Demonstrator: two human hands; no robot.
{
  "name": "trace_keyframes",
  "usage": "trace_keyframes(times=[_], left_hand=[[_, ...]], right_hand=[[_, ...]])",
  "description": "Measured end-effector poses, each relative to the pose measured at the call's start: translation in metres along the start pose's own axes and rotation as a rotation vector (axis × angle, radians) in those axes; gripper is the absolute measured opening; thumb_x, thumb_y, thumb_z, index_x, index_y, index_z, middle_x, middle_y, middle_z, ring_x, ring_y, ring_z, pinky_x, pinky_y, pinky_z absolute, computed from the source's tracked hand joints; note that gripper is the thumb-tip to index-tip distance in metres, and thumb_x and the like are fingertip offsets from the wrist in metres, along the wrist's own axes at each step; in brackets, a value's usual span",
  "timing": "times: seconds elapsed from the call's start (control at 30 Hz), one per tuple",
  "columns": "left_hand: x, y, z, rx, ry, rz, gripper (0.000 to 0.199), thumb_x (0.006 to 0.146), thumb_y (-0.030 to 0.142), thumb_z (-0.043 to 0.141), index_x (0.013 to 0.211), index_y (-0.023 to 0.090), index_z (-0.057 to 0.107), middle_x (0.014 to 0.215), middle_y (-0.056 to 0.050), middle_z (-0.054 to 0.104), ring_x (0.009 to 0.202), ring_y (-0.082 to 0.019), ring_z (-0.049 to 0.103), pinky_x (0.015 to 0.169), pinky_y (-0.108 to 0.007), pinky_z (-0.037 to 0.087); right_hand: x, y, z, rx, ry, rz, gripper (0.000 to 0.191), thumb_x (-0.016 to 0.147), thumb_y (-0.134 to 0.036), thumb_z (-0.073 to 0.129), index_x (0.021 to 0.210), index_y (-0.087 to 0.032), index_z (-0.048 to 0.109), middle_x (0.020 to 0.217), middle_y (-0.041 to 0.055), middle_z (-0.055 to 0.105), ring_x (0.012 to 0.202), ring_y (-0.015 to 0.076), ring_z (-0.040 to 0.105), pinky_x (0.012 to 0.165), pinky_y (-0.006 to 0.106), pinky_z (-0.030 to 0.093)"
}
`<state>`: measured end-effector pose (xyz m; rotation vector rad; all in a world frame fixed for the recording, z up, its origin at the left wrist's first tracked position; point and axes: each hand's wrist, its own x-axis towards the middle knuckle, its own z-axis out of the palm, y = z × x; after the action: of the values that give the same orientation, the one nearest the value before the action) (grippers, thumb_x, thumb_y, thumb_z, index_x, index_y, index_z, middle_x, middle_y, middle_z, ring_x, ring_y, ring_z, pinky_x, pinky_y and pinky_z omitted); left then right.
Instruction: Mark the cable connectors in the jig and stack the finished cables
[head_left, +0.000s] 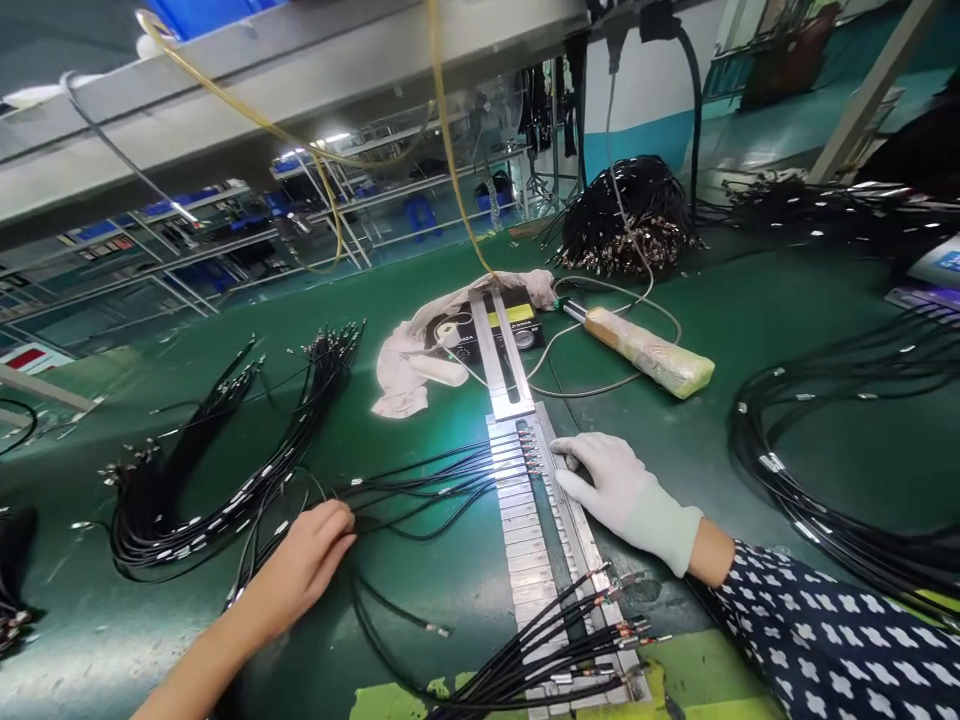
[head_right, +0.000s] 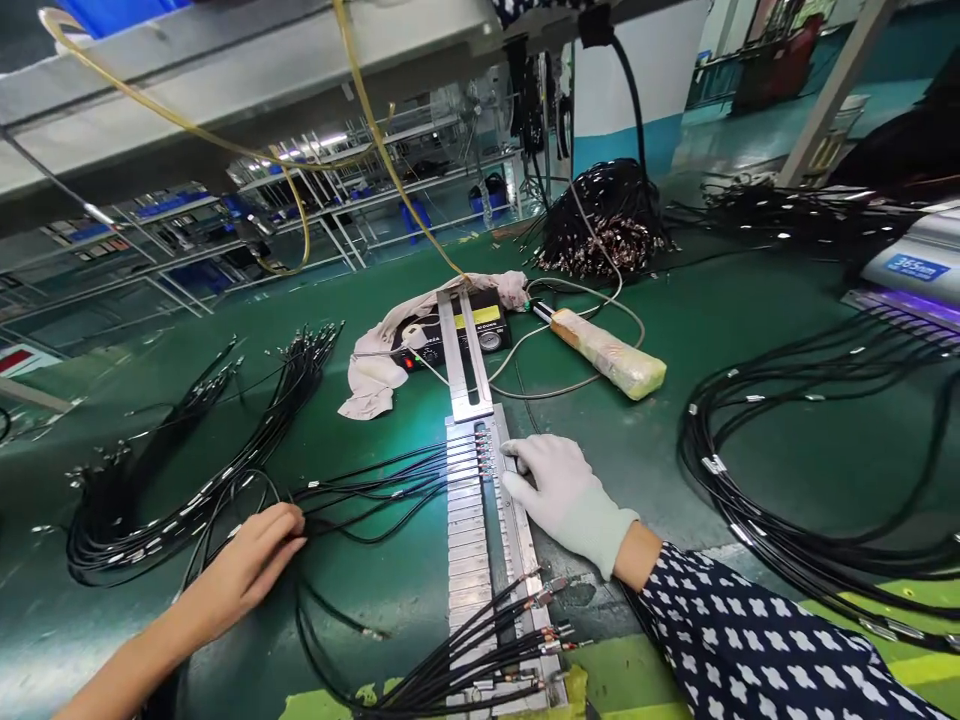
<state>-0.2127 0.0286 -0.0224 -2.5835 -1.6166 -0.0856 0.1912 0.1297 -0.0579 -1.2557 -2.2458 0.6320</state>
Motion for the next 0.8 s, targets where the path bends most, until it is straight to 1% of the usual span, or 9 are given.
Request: trace_keyframes(times=[0.1, 0.2, 0.27, 0.33, 0.43, 0.57, 0.67, 0.73, 0.8], left_hand=[[0.007, 0.015, -0.010, 0.004, -0.062, -0.068, 0.008, 0.084, 0.017, 0.044, 0.083, 0.020, 0.051, 0.095, -0.006, 0.060, 0.093, -0.025, 0.055, 0.081, -0.040, 0.046], [0.032, 0.050, -0.015, -0.023, -0.095, -0.054, 0.020, 0.079, 0.016, 0.046, 0.097, 0.019, 0.054, 0.102, -0.008, 0.060, 0.101, -0.028, 0.053, 0.088, -0.046, 0.042], [0.053, 0.074, -0.011, -0.072, -0.108, -0.094, 0.020, 0.085, 0.018, 0.044, 0.103, 0.017, 0.052, 0.099, -0.009, 0.061, 0.092, -0.027, 0.055, 0.081, -0.043, 0.044], [0.069, 0.091, -0.003, -0.128, -0.117, -0.157, 0.016, 0.091, 0.019, 0.040, 0.102, 0.017, 0.051, 0.093, -0.008, 0.061, 0.082, -0.024, 0.056, 0.072, -0.039, 0.044], [0.077, 0.098, 0.005, -0.196, -0.103, -0.151, 0.014, 0.096, 0.019, 0.036, 0.096, 0.019, 0.050, 0.087, -0.005, 0.058, 0.077, -0.021, 0.054, 0.070, -0.034, 0.043], [0.068, 0.090, -0.001, -0.370, -0.008, 0.032, 0.013, 0.098, 0.016, 0.039, 0.104, 0.020, 0.049, 0.092, -0.004, 0.057, 0.085, -0.019, 0.052, 0.076, -0.031, 0.042], [0.063, 0.095, -0.008, -0.402, -0.045, 0.066, 0.013, 0.097, 0.013, 0.039, 0.102, 0.020, 0.048, 0.091, -0.004, 0.056, 0.082, -0.019, 0.049, 0.073, -0.032, 0.039], [0.067, 0.106, -0.007, -0.361, -0.077, 0.047, 0.013, 0.096, 0.015, 0.037, 0.097, 0.019, 0.050, 0.089, -0.005, 0.055, 0.080, -0.020, 0.047, 0.071, -0.034, 0.038], [0.078, 0.121, -0.003, -0.346, -0.091, 0.042, 0.013, 0.095, 0.018, 0.039, 0.096, 0.018, 0.052, 0.092, -0.007, 0.056, 0.082, -0.022, 0.048, 0.072, -0.036, 0.037]], right_hand=[[-0.002, 0.001, -0.002, 0.013, -0.005, 0.001, 0.020, 0.095, -0.031, 0.051, 0.110, -0.022, 0.061, 0.096, 0.0037, 0.064, 0.097, 0.0234, 0.056, 0.090, 0.042, 0.041], [-0.001, 0.000, -0.002, 0.023, -0.014, 0.009, 0.018, 0.095, -0.029, 0.052, 0.109, -0.022, 0.061, 0.094, 0.0031, 0.063, 0.094, 0.0231, 0.056, 0.089, 0.042, 0.041], [0.000, 0.000, -0.002, 0.025, -0.024, 0.003, 0.017, 0.094, -0.028, 0.053, 0.109, -0.023, 0.061, 0.091, 0.0024, 0.063, 0.093, 0.0225, 0.056, 0.089, 0.042, 0.041], [0.000, 0.000, -0.003, 0.021, -0.024, -0.004, 0.017, 0.095, -0.027, 0.053, 0.109, -0.023, 0.060, 0.090, 0.0022, 0.063, 0.093, 0.0223, 0.056, 0.089, 0.042, 0.041], [0.000, 0.002, -0.003, 0.010, -0.015, -0.007, 0.017, 0.095, -0.026, 0.052, 0.109, -0.023, 0.060, 0.090, 0.0028, 0.063, 0.092, 0.0224, 0.057, 0.088, 0.042, 0.043], [-0.001, 0.001, -0.002, 0.006, 0.021, -0.010, 0.019, 0.092, -0.027, 0.054, 0.110, -0.022, 0.060, 0.095, 0.0050, 0.062, 0.096, 0.0248, 0.056, 0.090, 0.044, 0.042], [-0.004, -0.005, -0.005, 0.027, 0.026, -0.142, 0.019, 0.092, -0.024, 0.051, 0.109, -0.023, 0.061, 0.105, 0.0080, 0.058, 0.105, 0.0268, 0.051, 0.096, 0.047, 0.039], [-0.005, -0.009, -0.008, 0.062, -0.018, -0.264, 0.018, 0.093, -0.019, 0.045, 0.098, -0.023, 0.062, 0.103, 0.0079, 0.056, 0.104, 0.0258, 0.051, 0.096, 0.047, 0.039], [-0.005, -0.011, -0.010, 0.091, -0.059, -0.320, 0.019, 0.092, -0.015, 0.044, 0.090, -0.022, 0.061, 0.100, 0.0077, 0.056, 0.102, 0.0253, 0.051, 0.094, 0.046, 0.040]])
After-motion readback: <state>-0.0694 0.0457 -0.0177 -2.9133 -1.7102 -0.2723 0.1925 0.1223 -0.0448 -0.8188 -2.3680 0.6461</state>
